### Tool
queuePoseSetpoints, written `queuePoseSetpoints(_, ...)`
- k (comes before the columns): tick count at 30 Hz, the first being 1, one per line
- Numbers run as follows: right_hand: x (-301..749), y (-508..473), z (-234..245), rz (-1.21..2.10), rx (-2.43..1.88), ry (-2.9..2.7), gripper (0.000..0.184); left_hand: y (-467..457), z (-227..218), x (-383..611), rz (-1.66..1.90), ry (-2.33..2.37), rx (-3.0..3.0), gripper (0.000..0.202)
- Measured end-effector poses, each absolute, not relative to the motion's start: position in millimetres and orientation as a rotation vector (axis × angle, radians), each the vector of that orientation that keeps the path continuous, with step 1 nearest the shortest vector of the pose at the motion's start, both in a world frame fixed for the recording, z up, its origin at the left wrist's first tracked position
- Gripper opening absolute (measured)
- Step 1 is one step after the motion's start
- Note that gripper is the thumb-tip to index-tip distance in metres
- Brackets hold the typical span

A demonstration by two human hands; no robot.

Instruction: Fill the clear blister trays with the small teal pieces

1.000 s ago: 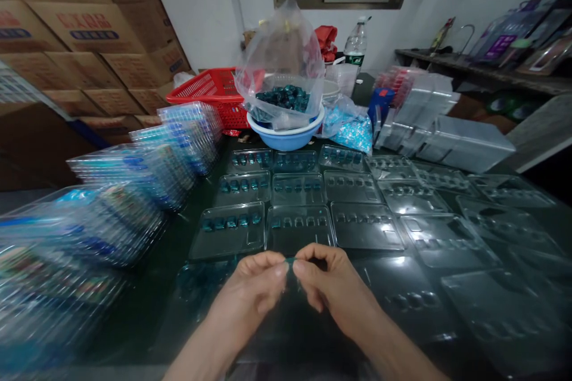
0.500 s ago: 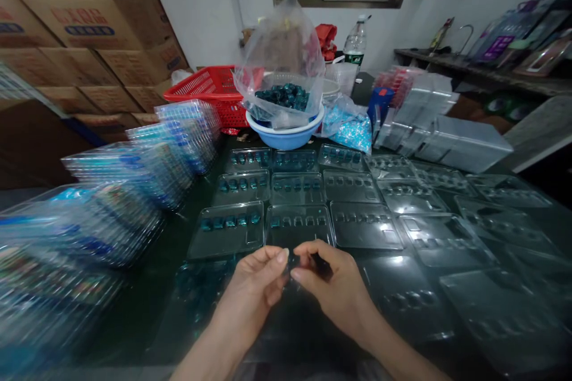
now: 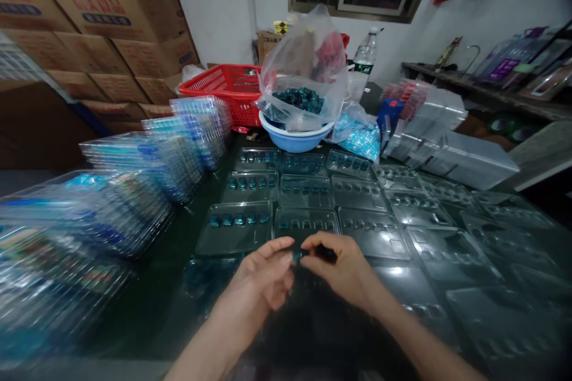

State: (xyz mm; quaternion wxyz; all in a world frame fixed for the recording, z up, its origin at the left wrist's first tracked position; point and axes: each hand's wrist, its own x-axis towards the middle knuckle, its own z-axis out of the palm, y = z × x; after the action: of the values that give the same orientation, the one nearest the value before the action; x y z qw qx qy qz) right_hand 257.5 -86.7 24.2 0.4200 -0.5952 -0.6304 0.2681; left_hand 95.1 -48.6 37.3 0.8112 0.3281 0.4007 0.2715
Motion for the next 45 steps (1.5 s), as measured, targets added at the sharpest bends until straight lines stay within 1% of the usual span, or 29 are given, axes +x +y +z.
queuePoseSetpoints(4,271.7,-44.3,11.5,0.418,-1.696,-1.715,0.012,-40.3,41.7,68.9,0.826,1.029,1.006,0.029)
queuePoseSetpoints(7,273.6,-19.8,0.9,0.344,-1.781,-1.906,0.009,-32.1,36.5,42.8,0.948,1.187,1.165,0.027)
queuePoseSetpoints(9,271.7,-12.5,-3.4,0.351,-1.799,-1.971,0.006,-27.6,33.0,26.9,0.976,1.277,1.251,0.026)
queuePoseSetpoints(14,262.7,-12.7,-7.8,0.345,-1.858,-2.097,0.008,-23.7,31.4,12.1,1.024,1.417,1.420,0.025)
queuePoseSetpoints(17,258.5,-14.7,-9.2,0.341,-1.892,-2.121,0.013,-25.0,32.5,23.7,0.966,1.379,1.562,0.024)
queuePoseSetpoints(20,260.6,-16.5,-5.2,0.334,-1.909,-2.112,0.012,-27.5,36.5,41.8,0.923,1.274,1.604,0.026)
queuePoseSetpoints(21,262.3,-17.6,-2.0,0.331,-1.909,-2.082,0.018,-28.7,38.9,47.8,0.925,1.243,1.585,0.027)
queuePoseSetpoints(23,265.1,-21.7,6.5,0.467,-1.836,-1.888,0.035,-31.9,44.9,59.6,0.939,1.185,1.531,0.026)
queuePoseSetpoints(25,264.2,-28.6,16.0,0.842,-1.607,-1.522,0.045,-35.8,50.7,71.7,0.937,1.139,1.528,0.022)
queuePoseSetpoints(27,258.8,-37.8,24.3,1.272,-1.286,-1.080,0.051,-39.8,53.5,84.5,0.941,1.097,1.609,0.017)
queuePoseSetpoints(28,254.9,-42.8,27.6,1.435,-1.151,-0.903,0.053,-41.5,53.3,90.9,0.954,1.077,1.666,0.017)
queuePoseSetpoints(30,247.0,-52.6,32.2,1.615,-0.978,-0.651,0.051,-43.6,49.8,102.6,0.997,1.039,1.783,0.018)
queuePoseSetpoints(34,239.0,-67.7,36.0,1.645,-0.871,-0.522,0.041,-43.4,38.1,114.7,1.023,1.031,1.948,0.023)
queuePoseSetpoints(39,241.9,-77.2,36.9,1.693,-0.766,-0.515,0.038,-42.1,33.8,112.7,0.928,1.008,2.064,0.014)
queuePoseSetpoints(42,246.4,-82.3,35.7,1.674,-0.726,-0.563,0.034,-41.9,37.4,109.8,0.868,0.985,1.970,0.007)
queuePoseSetpoints(45,251.1,-88.3,34.0,1.580,-0.852,-0.742,0.029,-41.5,42.8,107.1,0.734,0.910,1.714,0.008)
